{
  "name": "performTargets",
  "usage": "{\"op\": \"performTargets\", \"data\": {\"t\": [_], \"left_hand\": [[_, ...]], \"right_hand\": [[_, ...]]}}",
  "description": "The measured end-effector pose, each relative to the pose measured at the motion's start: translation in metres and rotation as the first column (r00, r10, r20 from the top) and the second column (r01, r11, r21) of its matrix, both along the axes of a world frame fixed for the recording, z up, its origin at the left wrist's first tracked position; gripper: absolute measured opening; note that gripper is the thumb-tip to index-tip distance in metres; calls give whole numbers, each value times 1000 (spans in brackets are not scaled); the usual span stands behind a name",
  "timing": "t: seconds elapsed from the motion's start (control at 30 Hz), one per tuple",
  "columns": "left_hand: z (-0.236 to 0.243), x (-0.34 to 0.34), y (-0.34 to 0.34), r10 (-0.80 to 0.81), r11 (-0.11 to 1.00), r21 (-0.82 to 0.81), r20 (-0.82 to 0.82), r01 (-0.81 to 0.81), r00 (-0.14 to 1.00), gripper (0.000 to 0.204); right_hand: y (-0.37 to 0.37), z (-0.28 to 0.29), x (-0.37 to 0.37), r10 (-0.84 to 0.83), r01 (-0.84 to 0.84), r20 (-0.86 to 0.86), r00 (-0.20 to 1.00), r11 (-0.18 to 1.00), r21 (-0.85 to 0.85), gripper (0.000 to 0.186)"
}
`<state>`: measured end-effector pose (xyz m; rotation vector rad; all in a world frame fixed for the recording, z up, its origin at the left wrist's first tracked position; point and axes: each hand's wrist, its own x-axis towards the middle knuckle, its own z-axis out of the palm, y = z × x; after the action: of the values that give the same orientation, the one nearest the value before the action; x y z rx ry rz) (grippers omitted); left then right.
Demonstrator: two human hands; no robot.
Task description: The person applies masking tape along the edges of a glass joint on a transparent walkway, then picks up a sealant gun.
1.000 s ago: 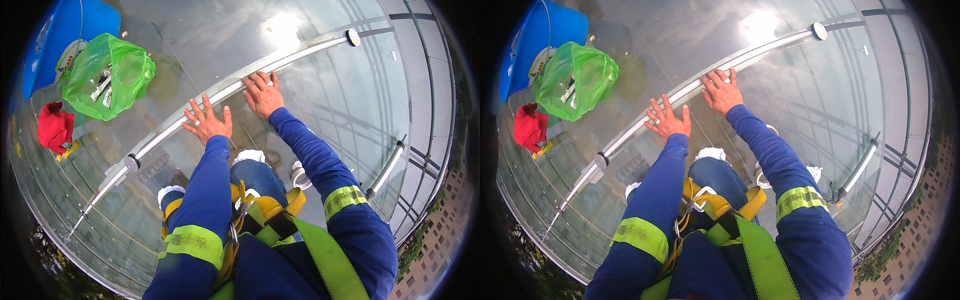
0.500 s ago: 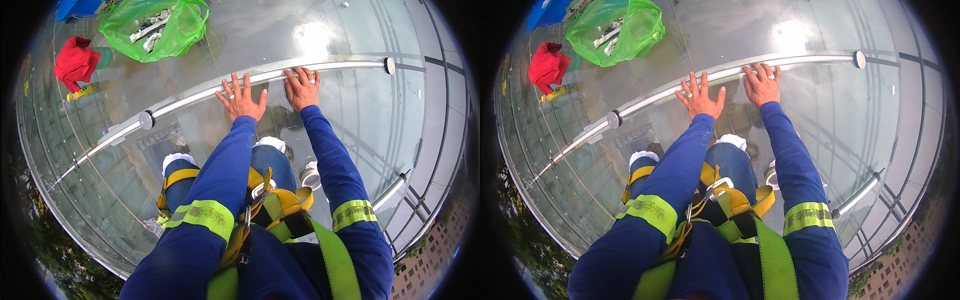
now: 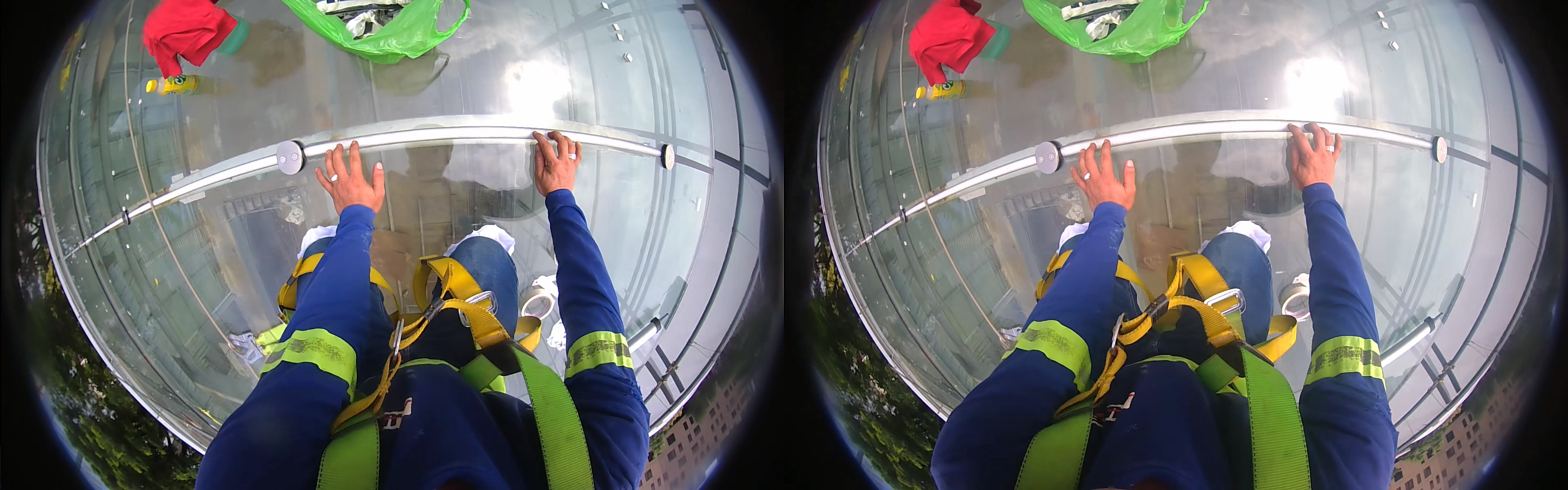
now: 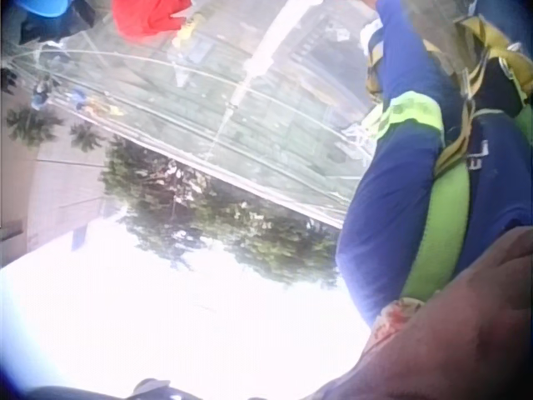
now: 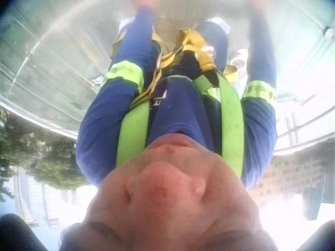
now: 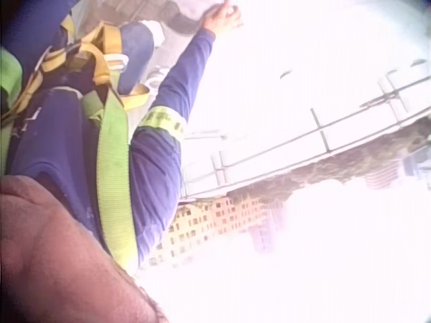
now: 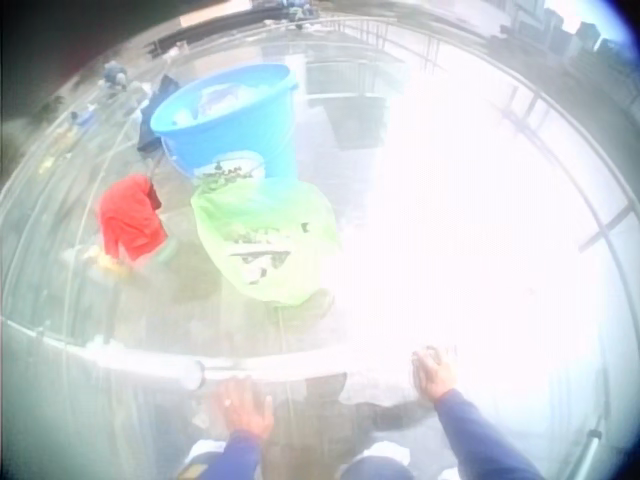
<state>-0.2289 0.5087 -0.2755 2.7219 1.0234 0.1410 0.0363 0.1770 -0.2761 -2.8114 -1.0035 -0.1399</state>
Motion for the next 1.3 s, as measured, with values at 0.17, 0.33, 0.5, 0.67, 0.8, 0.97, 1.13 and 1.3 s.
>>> {"op": "performTargets", "data": {"t": [0.17,0.33,0.5,0.67,0.8,0.97,1.13,1.3], "left_hand": [[6,0,4,20,998,-53,-31,-22,999,66],[9,0,8,32,995,-98,-32,-35,999,65],[8,1,9,38,994,-101,12,-37,999,66],[7,-4,13,37,995,-89,35,-34,999,66],[14,-15,35,133,991,-47,91,-129,987,67],[18,-29,56,305,948,-97,15,-303,952,69],[17,-36,64,307,943,-132,-5,-305,952,72],[18,-37,65,315,941,-121,-32,-316,949,74]], "right_hand": [[5,-2,-4,-13,13,-20,1000,1000,-13,43],[8,-2,-2,4,-4,-10,1000,1000,-29,43],[25,-4,-19,21,-21,11,1000,1000,14,33],[142,7,-104,208,-201,-146,967,978,59,45],[235,15,-163,259,-243,-189,947,964,106,47],[287,17,-199,205,-202,-174,963,979,39,47],[290,20,-201,221,-226,-201,954,974,-1,48],[293,19,-206,212,-222,-210,954,975,-26,46]]}}
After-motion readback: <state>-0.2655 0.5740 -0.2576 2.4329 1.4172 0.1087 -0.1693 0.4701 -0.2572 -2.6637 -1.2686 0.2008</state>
